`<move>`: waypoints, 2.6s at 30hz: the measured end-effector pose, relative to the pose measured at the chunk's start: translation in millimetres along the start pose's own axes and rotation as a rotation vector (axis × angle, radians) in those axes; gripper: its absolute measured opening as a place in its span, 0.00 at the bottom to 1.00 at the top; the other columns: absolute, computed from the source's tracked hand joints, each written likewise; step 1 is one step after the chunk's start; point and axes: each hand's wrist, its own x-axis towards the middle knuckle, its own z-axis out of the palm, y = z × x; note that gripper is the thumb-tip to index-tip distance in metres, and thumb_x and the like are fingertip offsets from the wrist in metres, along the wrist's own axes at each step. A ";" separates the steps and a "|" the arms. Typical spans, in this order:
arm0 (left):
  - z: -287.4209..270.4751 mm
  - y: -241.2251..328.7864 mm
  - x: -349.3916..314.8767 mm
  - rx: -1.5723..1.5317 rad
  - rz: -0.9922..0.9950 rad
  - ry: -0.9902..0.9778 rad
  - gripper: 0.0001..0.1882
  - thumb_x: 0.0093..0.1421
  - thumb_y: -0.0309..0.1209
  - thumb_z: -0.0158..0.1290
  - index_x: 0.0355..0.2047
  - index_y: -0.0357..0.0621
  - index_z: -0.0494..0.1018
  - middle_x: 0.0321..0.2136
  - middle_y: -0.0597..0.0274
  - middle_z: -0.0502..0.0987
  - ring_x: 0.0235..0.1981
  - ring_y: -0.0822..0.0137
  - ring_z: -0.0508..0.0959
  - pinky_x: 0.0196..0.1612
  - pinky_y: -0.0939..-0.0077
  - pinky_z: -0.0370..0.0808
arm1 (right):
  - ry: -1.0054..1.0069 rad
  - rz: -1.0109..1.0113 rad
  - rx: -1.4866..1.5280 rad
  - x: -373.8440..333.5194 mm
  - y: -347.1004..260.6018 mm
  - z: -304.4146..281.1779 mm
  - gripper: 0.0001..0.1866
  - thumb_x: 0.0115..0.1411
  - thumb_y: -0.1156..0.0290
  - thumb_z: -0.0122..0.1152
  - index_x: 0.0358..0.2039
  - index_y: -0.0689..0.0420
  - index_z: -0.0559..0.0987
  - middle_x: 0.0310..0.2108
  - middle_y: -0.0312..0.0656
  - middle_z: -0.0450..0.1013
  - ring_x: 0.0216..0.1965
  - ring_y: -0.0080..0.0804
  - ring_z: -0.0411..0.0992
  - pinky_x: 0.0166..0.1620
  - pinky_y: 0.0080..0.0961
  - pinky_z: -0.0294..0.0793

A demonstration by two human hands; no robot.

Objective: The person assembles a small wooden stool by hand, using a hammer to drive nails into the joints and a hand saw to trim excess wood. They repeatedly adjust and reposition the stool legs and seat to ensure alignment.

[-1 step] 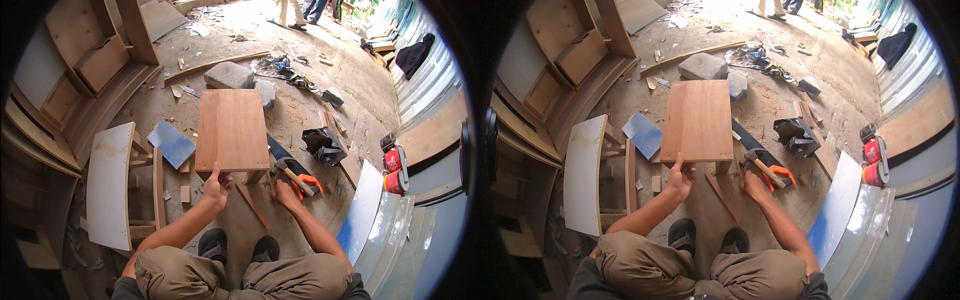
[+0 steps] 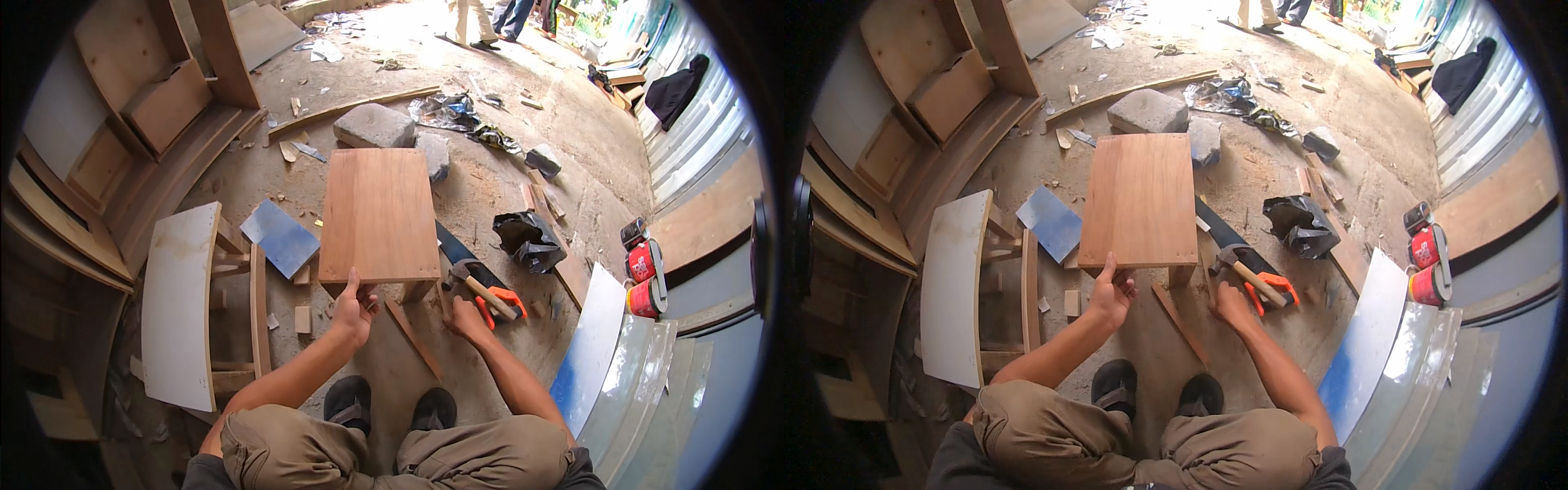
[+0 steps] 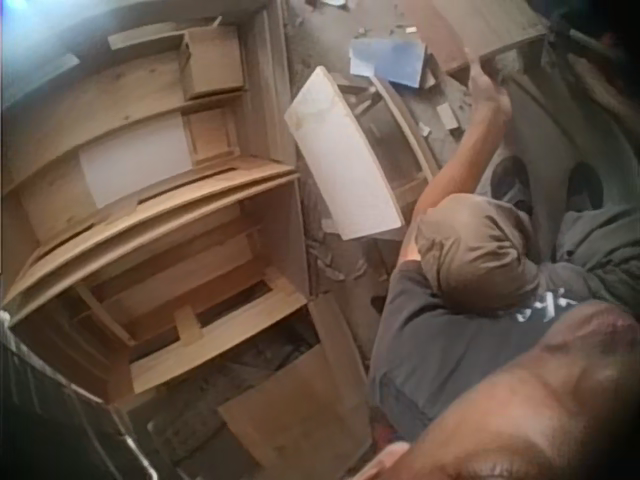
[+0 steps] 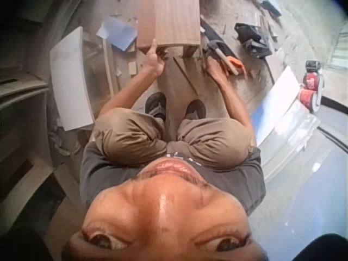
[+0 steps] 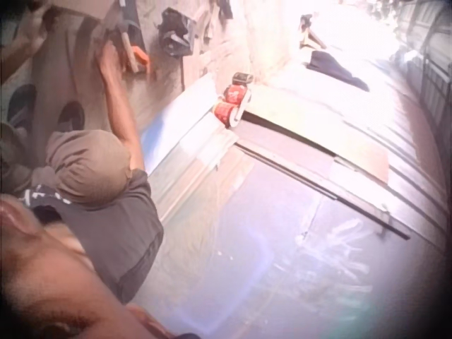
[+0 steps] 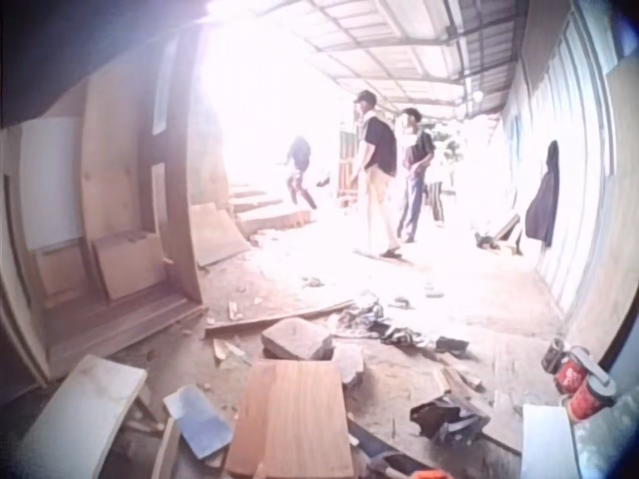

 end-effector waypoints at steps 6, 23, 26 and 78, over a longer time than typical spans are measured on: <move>-6.4 6.4 0.8 0.029 -0.046 -0.059 0.17 0.67 0.52 0.53 0.43 0.54 0.74 0.36 0.74 0.78 0.31 0.74 0.70 0.38 0.73 0.68 | -0.734 0.064 0.517 -24.6 -21.9 -81.6 0.18 0.60 0.56 0.69 0.31 0.61 0.82 0.24 0.36 0.77 0.25 0.22 0.77 0.31 0.27 0.78; -16.5 31.0 -3.9 0.105 -0.111 0.012 0.20 0.58 0.52 0.62 0.35 0.50 0.77 0.32 0.67 0.78 0.26 0.73 0.67 0.30 0.76 0.66 | -0.246 -0.254 0.353 -34.1 -93.1 18.1 0.21 0.55 0.67 0.68 0.45 0.64 0.74 0.35 0.57 0.78 0.37 0.51 0.79 0.38 0.41 0.76; -16.8 33.9 -4.0 0.111 -0.115 0.028 0.19 0.59 0.51 0.62 0.35 0.50 0.77 0.31 0.66 0.77 0.25 0.72 0.66 0.30 0.76 0.65 | -0.213 -0.270 0.346 -24.7 -116.8 23.7 0.21 0.55 0.66 0.69 0.45 0.63 0.74 0.36 0.60 0.77 0.40 0.59 0.77 0.41 0.47 0.74; -208.7 48.4 29.1 0.870 0.315 0.328 0.21 0.61 0.43 0.61 0.46 0.41 0.75 0.34 0.64 0.76 0.40 0.63 0.78 0.49 0.69 0.74 | 0.044 -0.195 0.275 8.7 -39.1 -4.8 0.13 0.62 0.62 0.64 0.39 0.60 0.83 0.28 0.58 0.78 0.31 0.47 0.81 0.35 0.41 0.77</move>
